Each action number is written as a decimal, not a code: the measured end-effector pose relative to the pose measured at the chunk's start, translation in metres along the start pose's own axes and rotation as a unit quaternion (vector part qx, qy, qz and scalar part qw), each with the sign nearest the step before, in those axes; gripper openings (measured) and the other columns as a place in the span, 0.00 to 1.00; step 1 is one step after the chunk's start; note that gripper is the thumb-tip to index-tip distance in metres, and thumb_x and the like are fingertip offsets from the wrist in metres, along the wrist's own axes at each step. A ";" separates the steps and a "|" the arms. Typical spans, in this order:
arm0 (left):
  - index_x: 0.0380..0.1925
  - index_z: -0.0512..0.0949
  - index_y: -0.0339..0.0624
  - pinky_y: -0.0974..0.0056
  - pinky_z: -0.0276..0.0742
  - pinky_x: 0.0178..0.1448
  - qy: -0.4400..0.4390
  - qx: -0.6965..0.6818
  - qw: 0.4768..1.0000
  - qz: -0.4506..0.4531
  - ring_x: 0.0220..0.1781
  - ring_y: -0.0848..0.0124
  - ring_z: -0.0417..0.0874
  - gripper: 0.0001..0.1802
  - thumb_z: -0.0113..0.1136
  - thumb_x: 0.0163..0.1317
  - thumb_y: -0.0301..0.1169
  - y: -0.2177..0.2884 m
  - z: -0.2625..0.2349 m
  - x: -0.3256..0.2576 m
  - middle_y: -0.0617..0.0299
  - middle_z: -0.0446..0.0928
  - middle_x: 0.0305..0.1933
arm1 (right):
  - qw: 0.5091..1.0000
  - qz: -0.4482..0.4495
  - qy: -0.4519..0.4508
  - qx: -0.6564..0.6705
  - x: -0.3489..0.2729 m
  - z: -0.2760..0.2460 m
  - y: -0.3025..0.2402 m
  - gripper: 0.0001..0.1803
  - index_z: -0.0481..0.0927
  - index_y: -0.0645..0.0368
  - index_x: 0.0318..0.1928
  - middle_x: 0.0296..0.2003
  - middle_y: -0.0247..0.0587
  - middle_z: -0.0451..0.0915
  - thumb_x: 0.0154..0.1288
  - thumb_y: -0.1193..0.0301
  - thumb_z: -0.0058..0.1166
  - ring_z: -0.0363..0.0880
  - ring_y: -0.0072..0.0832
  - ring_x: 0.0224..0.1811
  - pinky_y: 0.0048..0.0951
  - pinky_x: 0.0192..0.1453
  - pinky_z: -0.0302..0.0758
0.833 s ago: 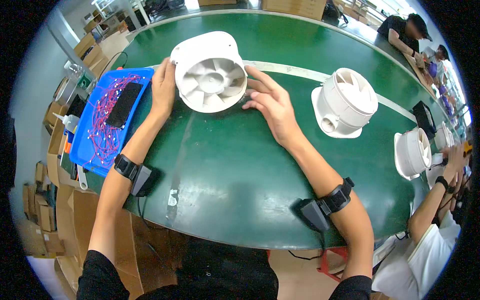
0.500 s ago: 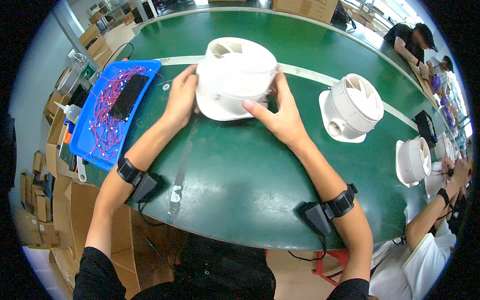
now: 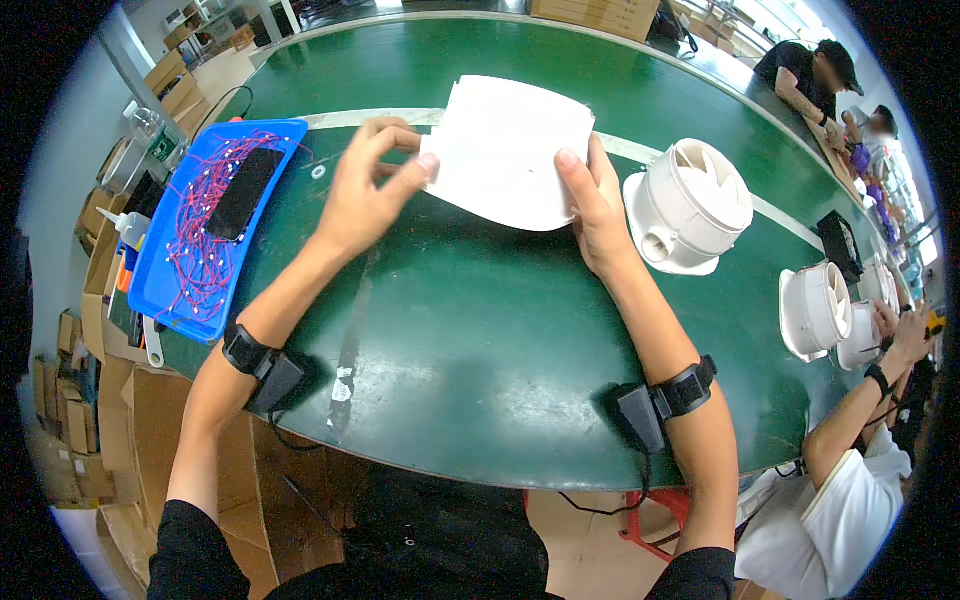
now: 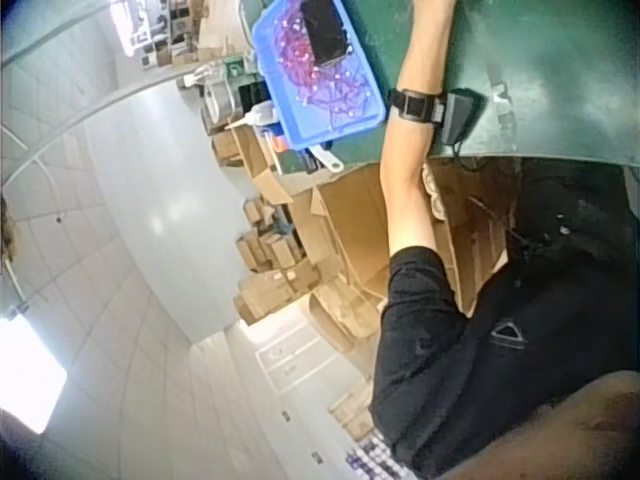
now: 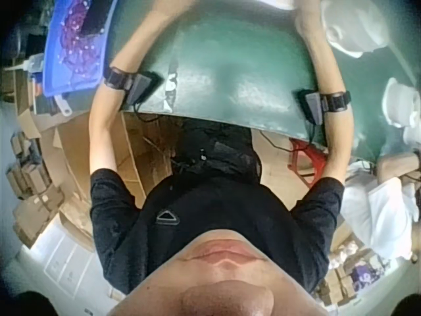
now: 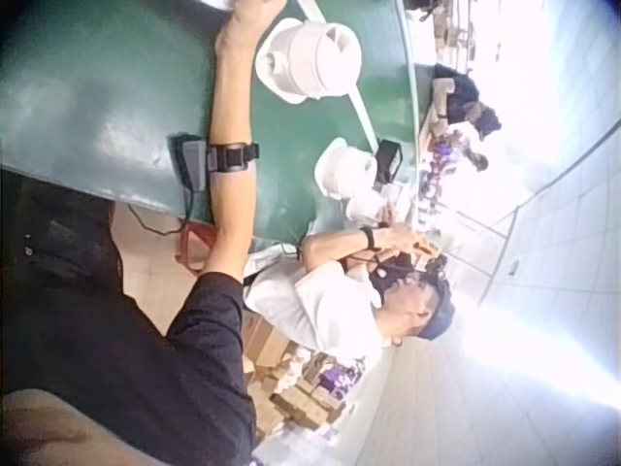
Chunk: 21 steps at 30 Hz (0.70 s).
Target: The person assembles white plastic fan units by hand at a green workbench. They pick up fan housings and internal fan components, align them, and press them together to form complete units. The person then places the assembled units into a cardboard box.
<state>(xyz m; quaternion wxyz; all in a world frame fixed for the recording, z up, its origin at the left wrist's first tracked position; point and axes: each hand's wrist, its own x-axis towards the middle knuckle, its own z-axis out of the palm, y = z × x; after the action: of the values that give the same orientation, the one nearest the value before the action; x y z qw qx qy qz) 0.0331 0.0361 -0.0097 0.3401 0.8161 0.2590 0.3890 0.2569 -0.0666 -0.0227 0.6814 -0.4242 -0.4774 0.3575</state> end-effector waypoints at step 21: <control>0.69 0.53 0.36 0.60 0.52 0.73 -0.022 -0.205 0.978 0.021 0.71 0.60 0.59 0.40 0.50 0.67 0.53 0.002 0.017 -0.010 0.47 0.61 0.68 | 0.976 -0.072 -0.075 -0.190 -0.011 0.023 -0.021 0.53 0.54 0.68 0.68 0.61 0.55 0.66 0.50 0.53 0.68 0.64 0.38 0.65 0.35 0.69 0.60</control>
<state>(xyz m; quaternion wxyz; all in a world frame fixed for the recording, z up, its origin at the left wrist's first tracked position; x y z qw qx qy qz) 0.0414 0.0221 -0.0204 0.4979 0.7426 0.1485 0.4226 0.2336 -0.0789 -0.0029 0.5746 -0.4825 -0.6154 0.2414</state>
